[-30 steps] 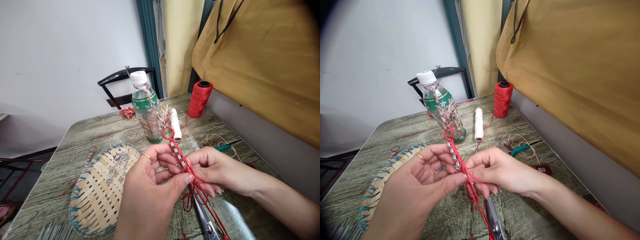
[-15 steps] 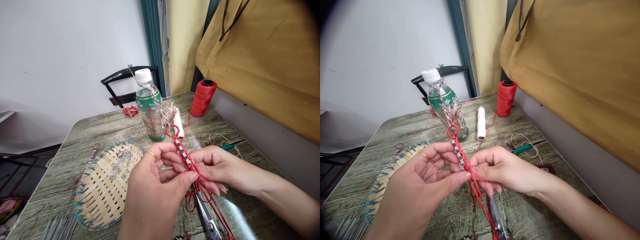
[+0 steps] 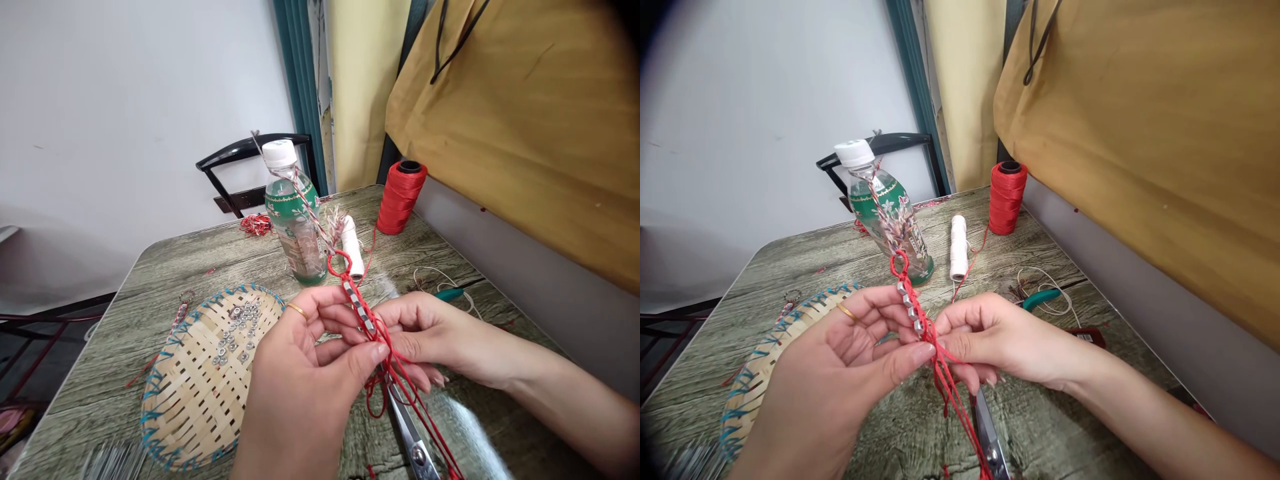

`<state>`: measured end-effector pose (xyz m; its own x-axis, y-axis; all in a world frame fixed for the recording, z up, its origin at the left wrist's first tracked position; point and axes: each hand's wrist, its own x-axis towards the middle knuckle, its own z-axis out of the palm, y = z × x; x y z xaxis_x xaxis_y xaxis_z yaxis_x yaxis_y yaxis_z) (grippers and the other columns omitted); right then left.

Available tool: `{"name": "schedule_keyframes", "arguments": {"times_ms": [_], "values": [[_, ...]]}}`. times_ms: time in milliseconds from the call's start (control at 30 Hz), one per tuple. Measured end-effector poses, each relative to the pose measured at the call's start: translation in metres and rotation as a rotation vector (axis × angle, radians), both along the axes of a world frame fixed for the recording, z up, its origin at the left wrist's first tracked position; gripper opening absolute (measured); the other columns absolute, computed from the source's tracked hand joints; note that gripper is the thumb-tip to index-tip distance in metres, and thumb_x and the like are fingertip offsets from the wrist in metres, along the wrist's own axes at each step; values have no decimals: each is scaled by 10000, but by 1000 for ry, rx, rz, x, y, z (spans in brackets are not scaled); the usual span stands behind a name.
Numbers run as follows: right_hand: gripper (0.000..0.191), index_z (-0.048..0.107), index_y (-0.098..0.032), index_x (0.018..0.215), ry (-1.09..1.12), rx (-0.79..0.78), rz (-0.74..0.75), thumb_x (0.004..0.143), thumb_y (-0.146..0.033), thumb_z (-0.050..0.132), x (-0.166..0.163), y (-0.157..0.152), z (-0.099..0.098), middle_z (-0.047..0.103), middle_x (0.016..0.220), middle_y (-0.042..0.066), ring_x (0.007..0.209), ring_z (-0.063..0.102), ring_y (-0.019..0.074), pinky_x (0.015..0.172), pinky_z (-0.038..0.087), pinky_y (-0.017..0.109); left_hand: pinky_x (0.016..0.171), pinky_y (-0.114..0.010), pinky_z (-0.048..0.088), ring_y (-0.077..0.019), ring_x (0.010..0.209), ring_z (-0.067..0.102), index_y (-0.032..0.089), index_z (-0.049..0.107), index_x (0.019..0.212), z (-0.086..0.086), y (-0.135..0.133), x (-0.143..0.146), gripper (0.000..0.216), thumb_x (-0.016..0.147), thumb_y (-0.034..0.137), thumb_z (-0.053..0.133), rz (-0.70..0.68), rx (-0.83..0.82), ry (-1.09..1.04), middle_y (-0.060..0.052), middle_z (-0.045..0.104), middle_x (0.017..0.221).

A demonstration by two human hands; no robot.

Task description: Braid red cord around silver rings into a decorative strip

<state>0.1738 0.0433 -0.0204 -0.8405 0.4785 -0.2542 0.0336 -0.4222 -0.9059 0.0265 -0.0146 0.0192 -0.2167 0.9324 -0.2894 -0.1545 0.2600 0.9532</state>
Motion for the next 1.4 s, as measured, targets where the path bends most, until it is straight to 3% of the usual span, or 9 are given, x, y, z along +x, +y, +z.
{"name": "schedule_keyframes", "arguments": {"times_ms": [267, 400, 567, 667, 900, 1100, 1200, 1400], "values": [[290, 544, -116, 733, -62, 52, 20, 795, -398, 563, 3, 1, 5, 498, 469, -49, 367, 369, 17, 354, 281, 124, 629, -201, 525, -129, 682, 634, 173, 630, 812, -3, 2, 0, 302, 574, -6, 676, -64, 48, -138, 5, 673, 734], [281, 548, -125, 754, -183, 153, 3, 796, -402, 558, 5, -1, 16, 511, 502, -38, 409, 420, 32, 379, 335, 125, 718, -243, 504, -171, 834, 634, 162, 631, 948, -2, 2, 0, 325, 672, 0, 580, -96, 29, -271, -43, 693, 876], [201, 531, -144, 709, -285, 259, -33, 788, -321, 584, 11, -5, 27, 515, 533, -39, 459, 455, 42, 411, 382, 119, 802, -311, 472, -206, 923, 603, 134, 672, 904, 1, 2, -4, 198, 805, 139, 500, -170, 15, -349, -86, 684, 953], [176, 539, -154, 726, -323, 325, -21, 806, -309, 556, 13, -6, 29, 513, 549, -39, 480, 473, 50, 420, 395, 123, 765, -304, 470, -202, 875, 610, 139, 683, 893, 0, 2, -4, 178, 800, 216, 553, -195, -32, -288, -82, 688, 928], [182, 541, -162, 703, -369, 453, -2, 824, -297, 531, 16, -3, 32, 522, 567, -36, 503, 486, 52, 441, 398, 122, 755, -252, 449, -152, 803, 620, 147, 688, 894, -8, 6, -6, 156, 759, 158, 609, -278, -46, -246, -46, 702, 845], [221, 571, -179, 958, -394, 573, -200, 841, -353, 503, 24, 4, 43, 501, 544, -38, 468, 462, 60, 390, 358, 130, 761, -255, 465, -151, 796, 628, 146, 680, 878, -8, 8, -10, 167, 714, 165, 656, -264, -85, -152, -47, 708, 831], [214, 599, -174, 924, -375, 611, -220, 836, -348, 511, 30, 6, 46, 468, 510, -47, 433, 421, 53, 373, 332, 134, 700, -212, 475, -126, 740, 629, 173, 689, 807, -9, 8, -14, 129, 679, 190, 691, -236, -54, 0, -18, 710, 786], [137, 646, -185, 805, -419, 609, -121, 769, -312, 606, 30, 4, 47, 398, 489, -61, 427, 316, 44, 359, 242, 146, 591, -144, 464, -80, 637, 605, 243, 694, 707, -14, 6, -21, 58, 657, 266, 713, -226, 14, 240, 46, 685, 691]]}}
